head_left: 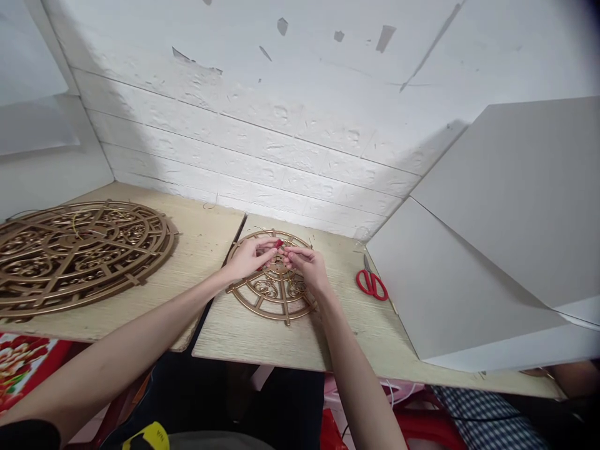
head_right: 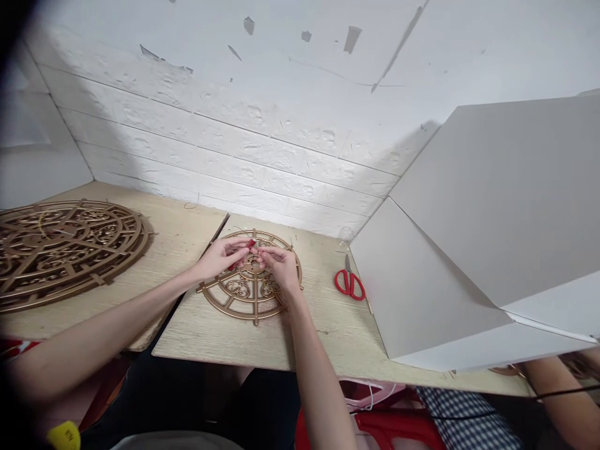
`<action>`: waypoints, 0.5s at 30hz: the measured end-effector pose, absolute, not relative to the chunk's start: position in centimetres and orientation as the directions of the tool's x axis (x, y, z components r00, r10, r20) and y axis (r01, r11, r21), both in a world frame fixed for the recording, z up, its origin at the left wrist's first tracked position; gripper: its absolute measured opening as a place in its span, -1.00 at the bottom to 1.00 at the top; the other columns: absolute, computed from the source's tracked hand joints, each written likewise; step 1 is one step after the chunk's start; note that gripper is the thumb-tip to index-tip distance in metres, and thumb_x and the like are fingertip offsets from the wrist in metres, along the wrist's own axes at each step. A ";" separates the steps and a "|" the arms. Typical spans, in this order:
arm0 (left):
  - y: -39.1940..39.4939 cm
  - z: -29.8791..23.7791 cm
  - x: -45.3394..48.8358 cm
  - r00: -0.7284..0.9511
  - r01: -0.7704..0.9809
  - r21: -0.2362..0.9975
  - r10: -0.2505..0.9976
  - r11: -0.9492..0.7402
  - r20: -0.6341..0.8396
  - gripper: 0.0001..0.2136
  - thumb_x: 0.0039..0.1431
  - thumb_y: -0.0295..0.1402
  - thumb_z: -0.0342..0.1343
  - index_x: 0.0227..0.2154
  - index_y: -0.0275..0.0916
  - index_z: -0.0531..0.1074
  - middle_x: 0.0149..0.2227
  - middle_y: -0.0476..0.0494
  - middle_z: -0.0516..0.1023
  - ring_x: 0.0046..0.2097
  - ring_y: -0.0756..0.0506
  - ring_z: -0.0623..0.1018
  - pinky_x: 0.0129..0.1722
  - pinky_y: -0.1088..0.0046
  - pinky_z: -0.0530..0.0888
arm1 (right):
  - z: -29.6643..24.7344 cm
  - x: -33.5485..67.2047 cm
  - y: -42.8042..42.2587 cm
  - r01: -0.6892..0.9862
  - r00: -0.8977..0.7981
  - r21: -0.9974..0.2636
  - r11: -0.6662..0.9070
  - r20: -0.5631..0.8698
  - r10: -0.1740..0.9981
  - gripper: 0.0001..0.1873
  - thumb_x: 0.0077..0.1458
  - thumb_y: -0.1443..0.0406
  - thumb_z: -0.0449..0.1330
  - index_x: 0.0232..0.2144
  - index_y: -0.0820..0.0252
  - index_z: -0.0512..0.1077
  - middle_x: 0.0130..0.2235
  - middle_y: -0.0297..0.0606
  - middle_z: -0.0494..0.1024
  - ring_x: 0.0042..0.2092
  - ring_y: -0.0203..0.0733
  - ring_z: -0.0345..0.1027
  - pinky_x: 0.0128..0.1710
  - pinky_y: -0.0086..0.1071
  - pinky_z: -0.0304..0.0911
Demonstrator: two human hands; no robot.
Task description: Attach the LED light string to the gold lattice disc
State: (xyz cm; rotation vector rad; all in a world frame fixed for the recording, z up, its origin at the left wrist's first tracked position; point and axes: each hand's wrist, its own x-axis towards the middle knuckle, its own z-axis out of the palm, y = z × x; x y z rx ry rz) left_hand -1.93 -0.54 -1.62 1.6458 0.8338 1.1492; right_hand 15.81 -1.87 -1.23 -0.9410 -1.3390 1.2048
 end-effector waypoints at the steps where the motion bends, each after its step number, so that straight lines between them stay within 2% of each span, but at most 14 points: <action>1: -0.7 -1.5 -1.8 0.338 0.035 0.943 0.892 -0.331 0.300 -0.60 0.07 -0.24 0.12 -0.05 -0.32 0.42 -0.21 -0.26 0.55 -0.51 0.01 0.47 -0.53 0.46 0.44 | -1.3 15.8 -1.8 -0.079 -0.116 -0.976 0.203 0.211 0.970 -0.71 -0.17 0.16 0.34 -0.36 0.20 0.56 -0.36 -0.24 0.58 -0.40 -0.25 0.39 -0.42 -0.41 0.30; 6: -1.1 -1.2 -1.7 0.380 0.083 0.934 0.878 -0.346 0.291 -0.69 0.06 -0.25 0.13 -0.14 -0.28 0.49 -0.44 -0.14 0.55 -0.55 -0.01 0.44 -0.58 0.47 0.39 | -1.5 15.6 -1.7 0.026 -0.017 -0.954 0.299 0.299 0.954 -0.73 -0.12 0.17 0.29 -0.34 0.20 0.56 -0.31 -0.24 0.59 -0.33 -0.21 0.42 -0.40 -0.40 0.30; 10: -1.2 -1.1 -1.8 0.386 0.112 0.915 0.866 -0.388 0.320 -0.71 0.06 -0.22 0.14 -0.19 -0.26 0.49 -0.38 -0.14 0.57 -0.54 0.00 0.44 -0.60 0.48 0.36 | -1.3 15.4 -1.8 0.020 0.012 -0.955 0.296 0.296 0.955 -0.70 -0.12 0.16 0.31 -0.32 0.21 0.54 -0.35 -0.24 0.58 -0.36 -0.22 0.42 -0.36 -0.38 0.32; 15: -1.1 -1.2 -1.6 0.379 0.094 0.903 0.854 -0.420 0.358 -0.75 0.05 -0.25 0.15 -0.24 -0.29 0.44 -0.32 -0.17 0.57 -0.38 -0.05 0.53 -0.48 0.49 0.42 | -1.0 15.3 -2.0 0.022 -0.007 -0.951 0.308 0.308 0.951 -0.72 -0.15 0.14 0.32 -0.40 0.21 0.51 -0.40 -0.26 0.57 -0.38 -0.22 0.42 -0.35 -0.37 0.35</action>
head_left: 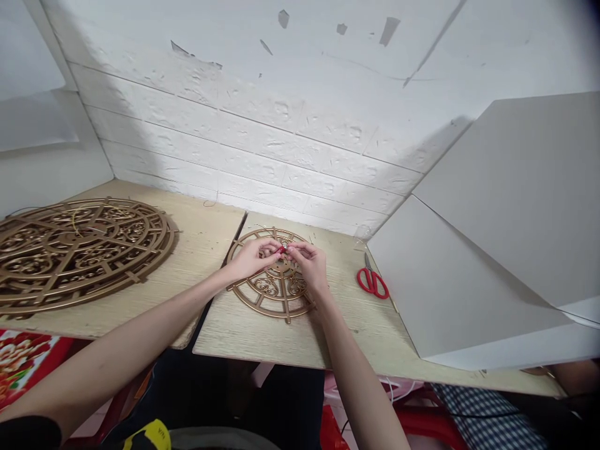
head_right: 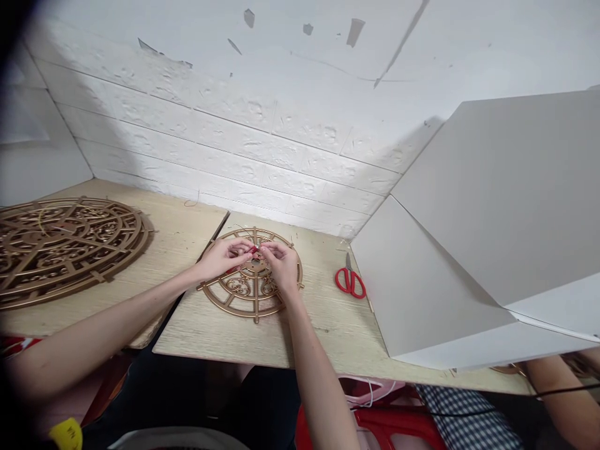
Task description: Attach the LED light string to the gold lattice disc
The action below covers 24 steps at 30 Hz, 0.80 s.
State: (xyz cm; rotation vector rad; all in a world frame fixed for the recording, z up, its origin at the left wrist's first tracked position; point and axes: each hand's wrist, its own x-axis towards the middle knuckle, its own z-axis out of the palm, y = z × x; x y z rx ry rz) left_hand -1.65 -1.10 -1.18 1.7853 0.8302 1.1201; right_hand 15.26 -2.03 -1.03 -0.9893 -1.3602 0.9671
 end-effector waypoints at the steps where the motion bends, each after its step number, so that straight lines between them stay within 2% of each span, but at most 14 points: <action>1: -1.1 -1.2 -1.6 0.379 0.084 0.900 0.849 -0.427 0.367 -0.76 0.05 -0.25 0.15 -0.25 -0.28 0.43 -0.31 -0.17 0.57 -0.36 -0.05 0.54 -0.46 0.48 0.43 | -1.0 15.3 -2.1 0.022 -0.022 -0.952 0.305 0.305 0.952 -0.72 -0.14 0.13 0.32 -0.40 0.21 0.51 -0.40 -0.25 0.57 -0.37 -0.21 0.43 -0.33 -0.36 0.36; 4: -1.0 -1.4 -1.7 0.393 0.073 0.900 0.842 -0.430 0.370 -0.75 0.06 -0.24 0.15 -0.23 -0.27 0.42 -0.34 -0.15 0.56 -0.33 -0.06 0.55 -0.42 0.47 0.45 | -0.9 15.2 -2.2 0.015 -0.063 -0.953 0.302 0.300 0.952 -0.71 -0.13 0.12 0.32 -0.38 0.19 0.51 -0.39 -0.25 0.57 -0.35 -0.18 0.45 -0.27 -0.32 0.38; 9: -1.0 -1.5 -2.0 0.416 0.072 0.907 0.839 -0.415 0.351 -0.66 0.08 -0.22 0.13 -0.11 -0.27 0.39 -0.41 -0.10 0.54 -0.41 -0.03 0.53 -0.44 0.49 0.43 | -0.7 15.1 -2.5 0.003 -0.082 -0.951 0.310 0.309 0.948 -0.74 -0.11 0.15 0.32 -0.38 0.19 0.49 -0.39 -0.26 0.57 -0.33 -0.17 0.46 -0.23 -0.29 0.38; 14: -1.0 -1.5 -2.1 0.443 0.035 0.904 0.817 -0.427 0.369 -0.57 0.09 -0.23 0.12 0.03 -0.23 0.31 -0.37 -0.12 0.54 -0.38 -0.03 0.53 -0.40 0.48 0.45 | -0.7 15.0 -2.7 0.015 -0.076 -0.941 0.338 0.335 0.939 -0.75 -0.08 0.16 0.30 -0.37 0.18 0.48 -0.37 -0.24 0.57 -0.30 -0.15 0.47 -0.22 -0.29 0.39; 24: -1.3 -1.2 -2.1 0.449 0.076 0.872 0.797 -0.484 0.404 -0.67 0.11 -0.27 0.10 -0.06 -0.22 0.40 -0.42 -0.10 0.53 -0.38 -0.04 0.53 -0.37 0.47 0.44 | -1.1 15.1 -2.5 0.102 -0.087 -0.909 0.404 0.396 0.914 -0.79 -0.01 0.18 0.25 -0.34 0.17 0.49 -0.33 -0.24 0.56 -0.31 -0.17 0.46 -0.25 -0.34 0.36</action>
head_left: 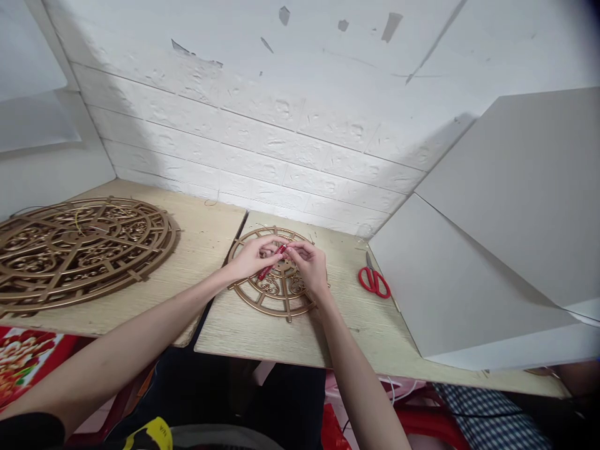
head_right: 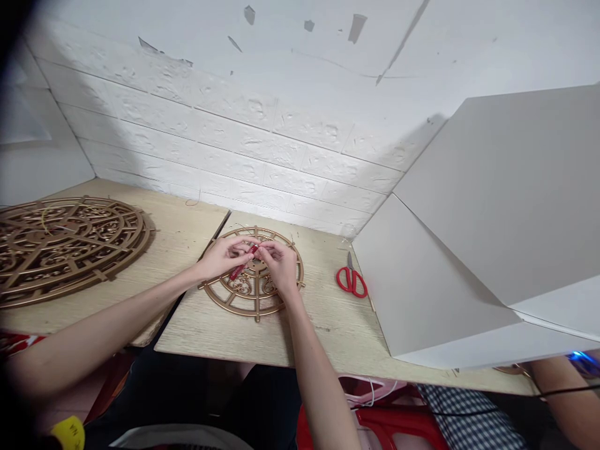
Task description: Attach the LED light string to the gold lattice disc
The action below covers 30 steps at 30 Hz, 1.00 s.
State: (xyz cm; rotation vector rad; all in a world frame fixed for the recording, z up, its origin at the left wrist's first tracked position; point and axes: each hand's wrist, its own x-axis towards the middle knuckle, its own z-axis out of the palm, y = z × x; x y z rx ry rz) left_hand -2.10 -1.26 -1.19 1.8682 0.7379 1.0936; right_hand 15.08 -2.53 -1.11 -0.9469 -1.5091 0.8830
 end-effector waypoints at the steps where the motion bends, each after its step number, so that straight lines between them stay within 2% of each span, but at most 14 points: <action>1: -1.3 -1.2 -2.1 0.447 0.078 0.872 0.799 -0.483 0.402 -0.68 0.10 -0.27 0.10 -0.07 -0.23 0.41 -0.41 -0.10 0.54 -0.37 -0.05 0.53 -0.36 0.47 0.44 | -1.2 15.1 -2.5 0.099 -0.088 -0.911 0.401 0.393 0.915 -0.80 -0.01 0.18 0.25 -0.34 0.17 0.49 -0.34 -0.24 0.56 -0.30 -0.17 0.46 -0.25 -0.34 0.36; 6: -1.1 -1.2 -2.2 0.439 0.058 0.907 0.827 -0.416 0.351 -0.68 0.07 -0.22 0.15 -0.12 -0.23 0.41 -0.38 -0.13 0.57 -0.39 -0.06 0.55 -0.41 0.45 0.45 | -1.2 15.3 -2.4 0.129 -0.079 -0.909 0.397 0.389 0.918 -0.77 0.00 0.17 0.24 -0.30 0.18 0.47 -0.35 -0.25 0.55 -0.32 -0.19 0.44 -0.27 -0.35 0.35; 10: -0.6 -1.3 -2.4 0.348 0.003 0.939 0.881 -0.343 0.320 -0.65 0.00 -0.21 0.20 -0.16 -0.25 0.41 -0.39 -0.15 0.58 -0.43 -0.09 0.56 -0.47 0.42 0.47 | -0.7 16.1 -2.3 0.212 -0.017 -0.877 0.430 0.437 0.899 -0.72 -0.01 0.15 0.26 -0.26 0.20 0.48 -0.37 -0.26 0.53 -0.38 -0.24 0.37 -0.37 -0.41 0.29; 13: -0.2 -1.4 -2.6 0.307 -0.083 0.971 0.921 -0.225 0.240 -0.63 -0.02 -0.21 0.21 -0.16 -0.26 0.36 -0.33 -0.21 0.59 -0.48 -0.11 0.56 -0.53 0.39 0.49 | -0.5 16.5 -2.4 0.304 -0.149 -0.848 0.434 0.408 0.901 -0.75 0.01 0.12 0.24 -0.38 0.20 0.52 -0.45 -0.30 0.52 -0.46 -0.27 0.30 -0.46 -0.44 0.18; 16: 0.1 -1.3 -2.7 0.254 -0.147 0.978 0.949 -0.151 0.185 -0.61 -0.04 -0.21 0.23 -0.17 -0.28 0.34 -0.34 -0.22 0.58 -0.52 -0.10 0.55 -0.56 0.40 0.49 | -0.6 16.2 -2.7 0.476 -0.330 -0.742 0.471 0.345 0.878 -0.76 0.03 0.13 0.24 -0.47 0.18 0.54 -0.52 -0.33 0.51 -0.51 -0.30 0.26 -0.50 -0.45 0.07; 20: 0.1 -1.4 -2.5 0.205 -0.167 0.979 0.967 -0.116 0.150 -0.60 -0.07 -0.21 0.25 -0.19 -0.27 0.33 -0.36 -0.20 0.58 -0.51 -0.08 0.56 -0.56 0.46 0.48 | -1.1 15.2 -2.8 0.629 -0.369 -0.618 0.471 0.296 0.881 -0.84 0.04 0.22 0.27 -0.45 0.18 0.57 -0.51 -0.34 0.54 -0.51 -0.33 0.26 -0.47 -0.46 0.04; 25: 0.1 -1.7 -2.2 0.152 -0.195 0.978 0.982 -0.080 0.111 -0.61 -0.09 -0.23 0.26 -0.21 -0.26 0.34 -0.37 -0.19 0.58 -0.52 -0.08 0.55 -0.56 0.46 0.49 | -1.6 14.6 -2.6 0.596 -0.426 -0.618 0.513 0.298 0.854 -0.95 0.02 0.36 0.28 -0.40 0.19 0.56 -0.43 -0.34 0.55 -0.44 -0.34 0.30 -0.41 -0.48 0.10; 30: 0.3 -1.8 -2.2 0.110 -0.198 0.978 0.990 -0.060 0.083 -0.66 -0.07 -0.27 0.25 -0.23 -0.26 0.33 -0.39 -0.17 0.58 -0.53 -0.06 0.55 -0.57 0.50 0.47 | -1.5 14.7 -2.5 0.579 -0.505 -0.573 0.580 0.308 0.807 -0.96 -0.03 0.41 0.29 -0.46 0.21 0.54 -0.47 -0.34 0.48 -0.42 -0.33 0.26 -0.39 -0.48 0.11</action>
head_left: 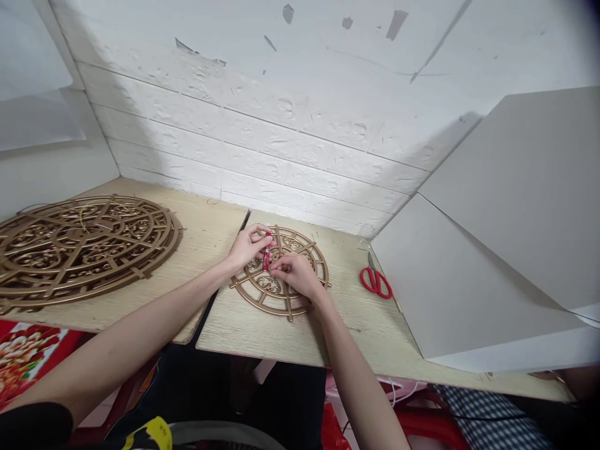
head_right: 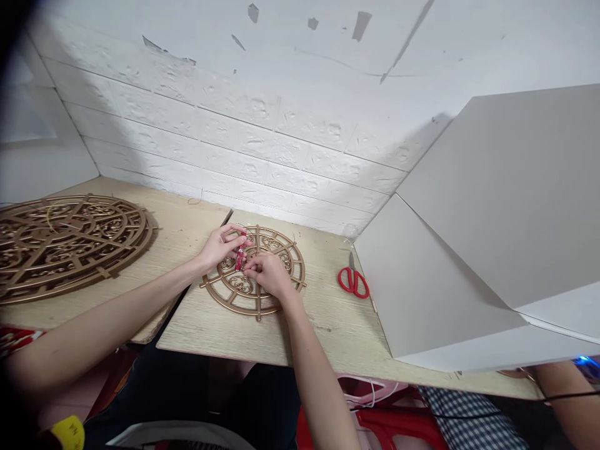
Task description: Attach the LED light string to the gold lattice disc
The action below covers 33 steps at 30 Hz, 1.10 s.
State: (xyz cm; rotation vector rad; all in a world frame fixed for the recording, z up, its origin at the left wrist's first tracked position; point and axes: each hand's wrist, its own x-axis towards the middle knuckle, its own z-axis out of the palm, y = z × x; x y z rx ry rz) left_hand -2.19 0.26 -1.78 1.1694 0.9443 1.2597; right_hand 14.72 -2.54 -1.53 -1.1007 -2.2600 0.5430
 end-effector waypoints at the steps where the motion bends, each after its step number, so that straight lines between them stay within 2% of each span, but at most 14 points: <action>1: 0.3 -1.8 -2.2 0.109 -0.199 0.978 0.991 -0.057 0.080 -0.66 -0.07 -0.27 0.25 -0.23 -0.26 0.33 -0.39 -0.17 0.58 -0.53 -0.05 0.54 -0.57 0.49 0.47 | -1.4 14.7 -2.6 0.577 -0.507 -0.565 0.591 0.319 0.800 -0.95 -0.02 0.43 0.28 -0.48 0.22 0.53 -0.48 -0.35 0.47 -0.41 -0.33 0.26 -0.38 -0.48 0.10; 4: 0.2 -1.6 -2.0 0.100 -0.205 0.977 0.992 -0.052 0.074 -0.66 -0.07 -0.28 0.25 -0.24 -0.27 0.33 -0.41 -0.16 0.57 -0.53 -0.05 0.54 -0.57 0.49 0.48 | -1.1 14.8 -2.8 0.529 -0.467 -0.593 0.607 0.393 0.792 -0.93 0.01 0.42 0.24 -0.48 0.23 0.50 -0.47 -0.35 0.45 -0.43 -0.35 0.24 -0.38 -0.48 0.11; 7: 0.1 -1.6 -1.9 0.071 -0.193 0.979 0.994 -0.069 0.084 -0.68 -0.08 -0.29 0.24 -0.26 -0.27 0.33 -0.44 -0.15 0.56 -0.47 -0.08 0.56 -0.58 0.51 0.47 | -0.9 14.7 -2.9 0.432 -0.361 -0.695 0.574 0.450 0.817 -0.93 0.04 0.33 0.22 -0.46 0.23 0.47 -0.47 -0.36 0.42 -0.47 -0.36 0.19 -0.44 -0.48 0.11; 12: 0.2 -2.1 -1.8 0.078 -0.185 0.978 0.991 -0.091 0.107 -0.69 -0.06 -0.28 0.23 -0.26 -0.26 0.32 -0.43 -0.17 0.56 -0.45 -0.09 0.56 -0.59 0.53 0.46 | -0.9 14.3 -3.0 0.095 -0.345 -0.941 0.326 0.276 0.897 -0.81 0.01 0.18 0.23 -0.41 0.21 0.43 -0.34 -0.28 0.47 -0.47 -0.34 0.22 -0.57 -0.50 0.17; 15: 0.3 -2.2 -1.8 0.077 -0.195 0.977 0.992 -0.084 0.101 -0.70 -0.06 -0.29 0.23 -0.27 -0.27 0.32 -0.43 -0.17 0.56 -0.50 -0.05 0.54 -0.59 0.52 0.46 | -1.0 14.0 -3.0 -0.060 -0.374 -0.981 0.187 0.196 0.906 -0.76 -0.03 0.15 0.27 -0.40 0.20 0.42 -0.29 -0.25 0.50 -0.46 -0.34 0.26 -0.64 -0.52 0.20; 18: 0.2 -2.0 -1.8 0.070 -0.215 0.974 0.994 -0.065 0.082 -0.70 -0.05 -0.31 0.23 -0.26 -0.27 0.32 -0.41 -0.16 0.56 -0.52 -0.04 0.53 -0.60 0.51 0.46 | -1.1 14.0 -2.9 -0.120 -0.398 -0.985 0.124 0.162 0.903 -0.74 -0.05 0.14 0.29 -0.37 0.20 0.43 -0.36 -0.26 0.51 -0.46 -0.32 0.29 -0.64 -0.53 0.24; 21: 0.1 -1.6 -1.8 0.040 -0.240 0.969 0.997 -0.051 0.063 -0.75 -0.02 -0.35 0.21 -0.28 -0.27 0.32 -0.41 -0.15 0.56 -0.49 -0.04 0.55 -0.59 0.51 0.47 | -1.3 14.2 -2.8 -0.059 -0.424 -0.989 0.137 0.149 0.893 -0.73 -0.07 0.15 0.31 -0.34 0.21 0.49 -0.41 -0.27 0.51 -0.51 -0.33 0.29 -0.61 -0.50 0.26; 25: 0.0 -1.1 -2.1 0.028 -0.289 0.957 1.000 0.021 -0.014 -0.76 0.01 -0.39 0.20 -0.27 -0.27 0.29 -0.43 -0.16 0.56 -0.52 -0.04 0.54 -0.55 0.47 0.50 | -1.6 14.7 -2.7 0.118 -0.447 -0.967 0.228 0.153 0.881 -0.74 -0.07 0.15 0.32 -0.37 0.22 0.52 -0.45 -0.28 0.52 -0.58 -0.35 0.27 -0.59 -0.47 0.20; 29: 0.2 -0.9 -2.3 0.045 -0.332 0.940 0.997 0.077 -0.066 -0.76 0.03 -0.43 0.19 -0.26 -0.28 0.27 -0.45 -0.16 0.56 -0.54 -0.06 0.55 -0.51 0.41 0.52 | -1.8 14.9 -2.7 0.350 -0.456 -0.850 0.393 0.212 0.864 -0.79 -0.01 0.18 0.28 -0.44 0.23 0.53 -0.51 -0.31 0.51 -0.56 -0.34 0.26 -0.53 -0.47 0.17; 33: 0.3 -1.0 -2.3 0.046 -0.334 0.938 0.996 0.092 -0.082 -0.76 0.02 -0.43 0.20 -0.27 -0.28 0.27 -0.46 -0.15 0.56 -0.55 -0.05 0.55 -0.52 0.44 0.51 | -1.6 14.8 -2.9 0.440 -0.496 -0.742 0.506 0.268 0.826 -0.84 0.02 0.24 0.27 -0.44 0.25 0.54 -0.48 -0.30 0.52 -0.48 -0.33 0.30 -0.46 -0.49 0.15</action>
